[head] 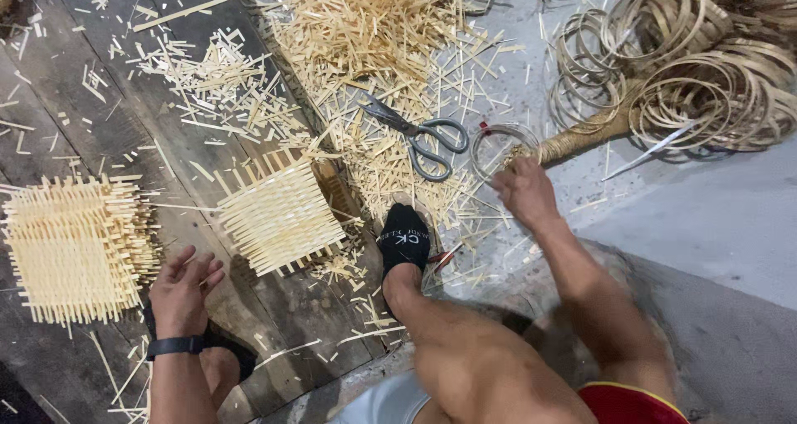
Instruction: The person places a circular bamboo frame onto a woven bamboo mat, trims the protruding edges with shears, and secures the frame with a thin bamboo strip. This process is repeated for multiple units on a wooden work surface.
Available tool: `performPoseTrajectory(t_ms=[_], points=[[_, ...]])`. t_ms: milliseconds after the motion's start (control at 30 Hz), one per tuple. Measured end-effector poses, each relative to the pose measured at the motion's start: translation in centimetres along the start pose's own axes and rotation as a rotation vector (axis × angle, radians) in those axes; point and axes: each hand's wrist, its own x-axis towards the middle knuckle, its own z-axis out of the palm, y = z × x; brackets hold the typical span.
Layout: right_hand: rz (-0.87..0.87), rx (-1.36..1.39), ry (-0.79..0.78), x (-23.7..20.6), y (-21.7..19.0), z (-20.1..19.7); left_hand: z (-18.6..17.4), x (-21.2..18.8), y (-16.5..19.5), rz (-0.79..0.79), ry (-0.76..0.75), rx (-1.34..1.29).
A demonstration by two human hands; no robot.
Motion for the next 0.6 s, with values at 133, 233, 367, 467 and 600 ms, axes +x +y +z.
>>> performPoseTrajectory(t_ms=[133,233,367,467,600], points=[[0.024,-0.117,-0.153,-0.5,-2.3,-1.7,1.0,-1.2,1.6,0.257,0.055,0.063],[0.220,0.503,0.056,-0.3,-4.8,-3.4,3.5,-3.5,4.2,0.623,0.159,0.200],[0.456,1.717,-0.183,1.0,-10.3,-5.9,11.8,-8.0,7.4,0.495,-0.158,0.232],[0.298,1.937,-0.420,2.9,-15.8,-7.8,17.9,-11.7,8.4,0.069,-0.523,-0.271],[0.172,1.074,-0.390,6.2,-22.2,-12.2,17.5,-13.5,10.7,-0.040,-0.713,-0.716]])
